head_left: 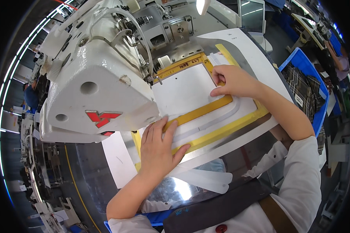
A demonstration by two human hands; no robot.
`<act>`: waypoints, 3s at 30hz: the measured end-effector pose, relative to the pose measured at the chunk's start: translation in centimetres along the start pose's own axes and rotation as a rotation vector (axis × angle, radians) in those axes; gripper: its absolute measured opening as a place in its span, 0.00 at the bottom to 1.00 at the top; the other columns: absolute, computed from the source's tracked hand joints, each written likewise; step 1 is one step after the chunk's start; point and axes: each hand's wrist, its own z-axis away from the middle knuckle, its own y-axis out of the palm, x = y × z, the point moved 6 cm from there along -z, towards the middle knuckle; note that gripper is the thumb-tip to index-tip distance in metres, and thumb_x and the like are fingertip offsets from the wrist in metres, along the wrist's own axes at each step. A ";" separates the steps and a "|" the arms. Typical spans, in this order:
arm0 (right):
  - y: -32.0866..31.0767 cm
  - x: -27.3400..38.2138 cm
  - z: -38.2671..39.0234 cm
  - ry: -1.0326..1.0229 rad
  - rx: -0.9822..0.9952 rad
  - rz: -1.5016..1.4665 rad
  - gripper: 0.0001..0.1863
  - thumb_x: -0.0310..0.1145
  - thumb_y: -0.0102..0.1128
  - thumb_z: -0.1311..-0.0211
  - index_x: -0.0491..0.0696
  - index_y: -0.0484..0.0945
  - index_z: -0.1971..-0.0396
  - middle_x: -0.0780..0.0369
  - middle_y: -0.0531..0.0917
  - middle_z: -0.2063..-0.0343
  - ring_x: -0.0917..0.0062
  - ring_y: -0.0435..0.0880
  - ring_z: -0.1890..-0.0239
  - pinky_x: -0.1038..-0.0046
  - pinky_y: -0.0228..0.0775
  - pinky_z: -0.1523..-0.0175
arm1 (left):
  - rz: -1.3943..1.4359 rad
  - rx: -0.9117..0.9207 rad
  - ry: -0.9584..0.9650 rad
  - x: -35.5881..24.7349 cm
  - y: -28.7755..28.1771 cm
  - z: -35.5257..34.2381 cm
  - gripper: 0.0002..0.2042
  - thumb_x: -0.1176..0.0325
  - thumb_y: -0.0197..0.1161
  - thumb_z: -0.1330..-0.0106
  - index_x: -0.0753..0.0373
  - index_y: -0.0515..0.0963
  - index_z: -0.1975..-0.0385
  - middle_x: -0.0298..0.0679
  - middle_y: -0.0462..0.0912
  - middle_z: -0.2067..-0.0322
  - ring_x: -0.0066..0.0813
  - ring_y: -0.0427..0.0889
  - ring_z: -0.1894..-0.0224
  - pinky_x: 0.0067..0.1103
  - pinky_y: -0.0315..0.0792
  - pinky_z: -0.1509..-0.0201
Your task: Using an industrial sewing machine to stitch leather or fabric patches into a frame.
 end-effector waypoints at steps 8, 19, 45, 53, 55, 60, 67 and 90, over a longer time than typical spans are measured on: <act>-1.7 1.0 0.0 -0.202 -0.218 -0.151 0.10 0.35 0.63 0.46 0.47 0.72 0.73 0.65 0.74 0.76 0.76 0.72 0.70 0.77 0.64 0.61 | 0.094 -0.081 0.098 -1.2 -0.9 1.0 0.27 0.57 0.67 0.48 0.60 0.71 0.48 0.42 0.71 0.47 0.41 0.72 0.49 0.34 0.64 0.45; 0.4 3.3 2.1 -0.639 -0.012 0.350 0.14 0.38 0.51 0.40 0.48 0.72 0.83 0.61 0.75 0.72 0.68 0.73 0.58 0.62 0.53 0.36 | 0.422 0.310 0.405 -3.8 0.7 5.2 0.21 0.57 0.64 0.42 0.53 0.73 0.48 0.34 0.70 0.41 0.36 0.65 0.37 0.35 0.59 0.34; 9.1 8.4 -3.1 -0.620 0.047 -0.008 0.12 0.30 0.64 0.49 0.40 0.78 0.65 0.54 0.82 0.69 0.63 0.80 0.68 0.69 0.72 0.59 | 0.452 0.172 0.261 -6.3 2.5 5.3 0.24 0.63 0.64 0.42 0.59 0.69 0.46 0.42 0.63 0.39 0.45 0.58 0.33 0.40 0.55 0.31; 4.4 7.3 -0.6 -0.508 -0.323 0.422 0.08 0.24 0.59 0.49 0.40 0.78 0.68 0.55 0.78 0.66 0.66 0.76 0.63 0.72 0.67 0.55 | 0.403 -0.163 0.085 -4.3 -6.3 9.9 0.25 0.56 0.61 0.40 0.59 0.69 0.44 0.42 0.68 0.40 0.44 0.62 0.35 0.43 0.54 0.33; 5.0 4.8 4.0 -0.467 -0.141 0.203 0.08 0.24 0.59 0.51 0.40 0.76 0.68 0.57 0.75 0.67 0.69 0.75 0.61 0.72 0.66 0.52 | 0.010 -0.647 -0.116 2.2 -12.6 17.1 0.17 0.64 0.56 0.34 0.66 0.71 0.50 0.48 0.77 0.53 0.42 0.76 0.49 0.37 0.65 0.41; 9.7 6.6 10.6 -0.682 0.262 0.236 0.16 0.27 0.63 0.60 0.45 0.76 0.66 0.58 0.76 0.64 0.64 0.74 0.58 0.66 0.66 0.51 | -0.247 -1.165 -1.397 13.9 -6.7 42.5 0.09 0.71 0.56 0.36 0.67 0.74 0.60 0.45 0.78 0.63 0.34 0.77 0.59 0.26 0.70 0.53; 10.9 7.7 10.5 -0.676 0.271 0.210 0.14 0.27 0.64 0.60 0.45 0.78 0.68 0.58 0.76 0.64 0.64 0.74 0.59 0.68 0.66 0.53 | -0.175 -0.050 -1.217 17.6 19.0 43.7 0.15 0.65 0.67 0.53 0.64 0.78 0.66 0.48 0.79 0.64 0.45 0.79 0.60 0.35 0.74 0.54; 13.5 8.4 14.0 -0.966 0.693 0.514 0.30 0.47 0.68 0.53 0.57 0.74 0.48 0.64 0.70 0.40 0.62 0.62 0.34 0.52 0.48 0.33 | 1.422 -1.318 -1.015 14.8 -9.5 42.1 0.18 0.62 0.54 0.36 0.66 0.72 0.51 0.41 0.80 0.57 0.37 0.79 0.53 0.31 0.73 0.48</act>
